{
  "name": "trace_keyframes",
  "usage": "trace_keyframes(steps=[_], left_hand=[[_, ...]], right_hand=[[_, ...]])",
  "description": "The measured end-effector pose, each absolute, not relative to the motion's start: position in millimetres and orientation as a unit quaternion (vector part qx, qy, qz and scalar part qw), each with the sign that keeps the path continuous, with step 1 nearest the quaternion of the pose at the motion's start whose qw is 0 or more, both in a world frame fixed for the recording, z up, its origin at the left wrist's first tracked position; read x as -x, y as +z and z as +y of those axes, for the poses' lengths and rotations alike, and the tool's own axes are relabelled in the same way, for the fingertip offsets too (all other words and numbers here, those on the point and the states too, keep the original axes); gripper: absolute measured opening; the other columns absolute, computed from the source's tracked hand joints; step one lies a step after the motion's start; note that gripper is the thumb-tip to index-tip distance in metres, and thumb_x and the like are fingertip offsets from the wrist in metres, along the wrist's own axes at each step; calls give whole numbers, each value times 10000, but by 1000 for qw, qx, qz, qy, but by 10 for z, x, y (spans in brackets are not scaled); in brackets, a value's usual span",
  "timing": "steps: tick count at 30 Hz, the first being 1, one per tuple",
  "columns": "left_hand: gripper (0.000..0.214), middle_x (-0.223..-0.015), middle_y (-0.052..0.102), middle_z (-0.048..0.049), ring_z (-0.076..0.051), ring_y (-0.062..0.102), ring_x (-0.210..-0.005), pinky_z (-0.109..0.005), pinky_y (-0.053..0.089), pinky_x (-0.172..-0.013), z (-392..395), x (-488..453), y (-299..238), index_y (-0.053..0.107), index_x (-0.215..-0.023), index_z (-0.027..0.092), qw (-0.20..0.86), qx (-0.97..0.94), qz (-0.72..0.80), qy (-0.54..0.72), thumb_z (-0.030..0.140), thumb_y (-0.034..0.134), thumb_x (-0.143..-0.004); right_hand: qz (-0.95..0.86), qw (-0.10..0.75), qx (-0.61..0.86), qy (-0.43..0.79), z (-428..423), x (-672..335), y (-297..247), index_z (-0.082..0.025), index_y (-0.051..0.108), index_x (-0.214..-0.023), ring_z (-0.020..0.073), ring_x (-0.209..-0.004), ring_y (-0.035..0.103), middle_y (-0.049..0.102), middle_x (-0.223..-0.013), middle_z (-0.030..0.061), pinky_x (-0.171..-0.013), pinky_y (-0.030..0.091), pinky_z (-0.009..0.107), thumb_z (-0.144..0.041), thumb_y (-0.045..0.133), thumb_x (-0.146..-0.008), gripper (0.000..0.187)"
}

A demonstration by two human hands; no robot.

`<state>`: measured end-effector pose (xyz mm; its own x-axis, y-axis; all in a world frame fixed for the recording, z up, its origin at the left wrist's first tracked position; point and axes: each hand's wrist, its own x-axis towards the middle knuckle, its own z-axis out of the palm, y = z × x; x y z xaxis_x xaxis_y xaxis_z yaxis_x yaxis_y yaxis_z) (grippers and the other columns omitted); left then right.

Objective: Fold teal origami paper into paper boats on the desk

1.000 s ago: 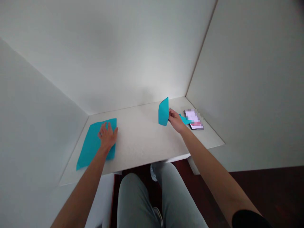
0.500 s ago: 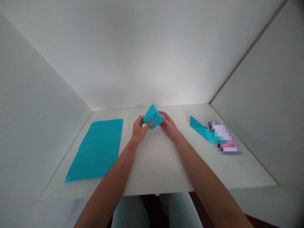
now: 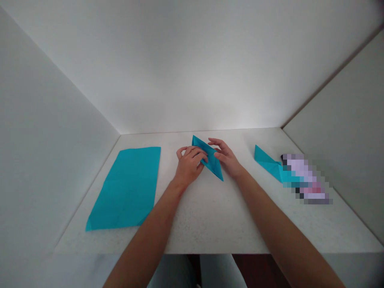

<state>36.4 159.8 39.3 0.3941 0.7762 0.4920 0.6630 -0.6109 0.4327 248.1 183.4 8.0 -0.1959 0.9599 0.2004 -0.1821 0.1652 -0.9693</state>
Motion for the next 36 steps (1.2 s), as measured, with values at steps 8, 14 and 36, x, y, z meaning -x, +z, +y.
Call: trace_keyframes(steps=[8, 14, 36], left_hand=[[188, -1176, 815, -29, -267, 674, -1198, -496, 351, -1097, 1594, -380, 374, 749, -922, 271, 47, -790, 463, 399, 94, 688, -926], [148, -1232, 738, -82, -281, 616, -1232, -484, 426, -1083, 1595, -354, 373, 730, -902, 253, 58, -735, 438, 515, 239, 624, -1004], [355, -1396, 755, -104, -253, 713, -1293, -415, 574, -1106, 1715, -446, 226, 665, -1368, 239, 385, -589, 487, 517, 373, 520, -1074]], right_hand=[[-522, 527, 405, 534, 1912, -2463, 43, -319, 744, -1284, 171, -865, 694, 743, -1140, 25, -759, 574, 309, -442, 863, -841, 474], [-523, 539, 391, 532, 1936, -2451, 9, -282, 773, -1144, 182, -845, 708, 785, -1052, 42, -726, 565, 305, -479, 915, -793, 427], [-725, 483, 445, 210, 1806, -2278, 157, -291, 790, -1002, 257, -874, 605, 736, -936, 67, -855, 522, 445, -416, 748, -984, 133]])
